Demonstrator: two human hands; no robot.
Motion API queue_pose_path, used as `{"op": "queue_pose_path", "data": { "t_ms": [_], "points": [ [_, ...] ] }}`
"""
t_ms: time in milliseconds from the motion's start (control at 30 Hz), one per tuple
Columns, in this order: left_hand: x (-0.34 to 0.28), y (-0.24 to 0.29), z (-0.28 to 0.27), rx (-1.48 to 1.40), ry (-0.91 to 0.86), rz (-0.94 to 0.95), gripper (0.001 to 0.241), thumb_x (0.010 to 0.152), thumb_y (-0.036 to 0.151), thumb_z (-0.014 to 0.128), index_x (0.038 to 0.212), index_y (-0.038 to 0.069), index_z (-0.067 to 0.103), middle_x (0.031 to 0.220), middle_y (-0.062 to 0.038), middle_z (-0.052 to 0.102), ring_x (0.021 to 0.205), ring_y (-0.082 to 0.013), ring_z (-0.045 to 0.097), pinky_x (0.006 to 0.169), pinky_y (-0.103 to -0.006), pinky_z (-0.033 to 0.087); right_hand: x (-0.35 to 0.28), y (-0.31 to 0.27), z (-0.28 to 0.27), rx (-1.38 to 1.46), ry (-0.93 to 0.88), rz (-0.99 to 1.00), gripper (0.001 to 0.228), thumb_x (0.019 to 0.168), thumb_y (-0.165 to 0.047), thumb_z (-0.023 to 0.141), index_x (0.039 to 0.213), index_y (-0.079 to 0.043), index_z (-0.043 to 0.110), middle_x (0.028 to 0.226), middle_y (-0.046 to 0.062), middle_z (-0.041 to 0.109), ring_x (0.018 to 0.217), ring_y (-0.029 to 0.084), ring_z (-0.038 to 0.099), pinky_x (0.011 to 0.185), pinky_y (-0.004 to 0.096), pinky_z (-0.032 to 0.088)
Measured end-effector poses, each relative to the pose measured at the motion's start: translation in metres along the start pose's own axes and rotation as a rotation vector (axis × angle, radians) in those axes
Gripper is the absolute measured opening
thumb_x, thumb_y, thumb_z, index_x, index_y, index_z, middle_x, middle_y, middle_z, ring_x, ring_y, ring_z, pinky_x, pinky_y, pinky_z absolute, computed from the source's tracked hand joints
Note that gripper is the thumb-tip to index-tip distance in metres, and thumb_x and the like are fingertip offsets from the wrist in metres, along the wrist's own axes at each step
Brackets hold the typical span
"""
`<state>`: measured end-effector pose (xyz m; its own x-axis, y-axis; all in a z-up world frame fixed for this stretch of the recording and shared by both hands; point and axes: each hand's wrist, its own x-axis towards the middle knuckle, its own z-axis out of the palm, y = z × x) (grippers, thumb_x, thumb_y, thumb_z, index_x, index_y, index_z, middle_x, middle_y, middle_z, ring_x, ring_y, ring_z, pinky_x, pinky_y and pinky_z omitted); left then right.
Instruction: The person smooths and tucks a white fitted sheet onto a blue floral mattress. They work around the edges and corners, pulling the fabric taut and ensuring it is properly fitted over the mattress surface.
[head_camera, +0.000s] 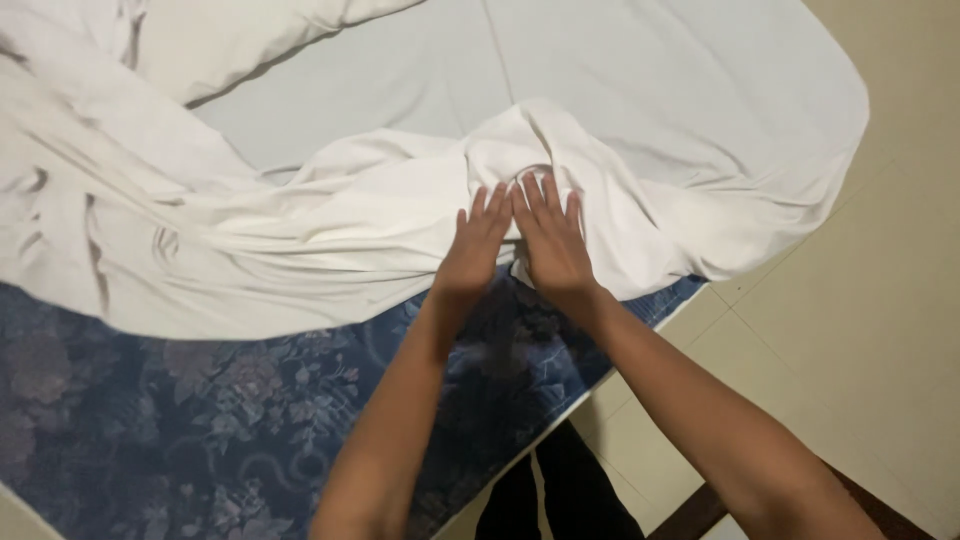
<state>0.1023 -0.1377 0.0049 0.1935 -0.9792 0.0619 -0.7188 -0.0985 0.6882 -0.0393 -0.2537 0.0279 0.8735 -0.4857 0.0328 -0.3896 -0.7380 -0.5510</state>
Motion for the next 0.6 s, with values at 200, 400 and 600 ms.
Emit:
{"op": "queue_pose_path", "data": {
  "t_ms": [200, 400, 600],
  "points": [
    [-0.069, 0.017, 0.015, 0.014, -0.044, -0.014, 0.074, 0.089, -0.006, 0.045, 0.162, 0.004, 0.030, 0.171, -0.017, 0.027, 0.157, -0.0445, 0.022, 0.122, -0.0671, 0.020, -0.060, -0.037, 0.009, -0.020, -0.016, 0.015, 0.073, 0.089, 0.003, 0.051, 0.160, -0.002, 0.034, 0.168, 0.021, 0.028, 0.159, 0.042, 0.016, 0.125, 0.063, 0.011],
    [-0.170, 0.028, 0.056, 0.036, -0.057, 0.015, 0.072, 0.090, -0.004, 0.046, 0.161, 0.005, 0.034, 0.170, -0.015, 0.030, 0.158, -0.0401, 0.027, 0.122, -0.0661, 0.026, -0.140, -0.056, 0.049, -0.055, -0.057, 0.011, 0.075, 0.084, 0.006, 0.052, 0.157, -0.004, 0.038, 0.166, 0.019, 0.031, 0.157, 0.039, 0.020, 0.125, 0.062, 0.014],
    [-0.227, 0.021, 0.080, 0.379, -0.159, 0.037, 0.064, 0.093, 0.008, 0.050, 0.157, 0.004, 0.039, 0.165, -0.014, 0.036, 0.154, -0.0378, 0.030, 0.117, -0.0658, 0.025, -0.189, -0.062, 0.088, -0.292, -0.331, 0.017, 0.075, 0.083, -0.005, 0.059, 0.156, -0.004, 0.038, 0.165, 0.017, 0.028, 0.153, 0.039, 0.023, 0.122, 0.058, 0.020]
  ]
}}
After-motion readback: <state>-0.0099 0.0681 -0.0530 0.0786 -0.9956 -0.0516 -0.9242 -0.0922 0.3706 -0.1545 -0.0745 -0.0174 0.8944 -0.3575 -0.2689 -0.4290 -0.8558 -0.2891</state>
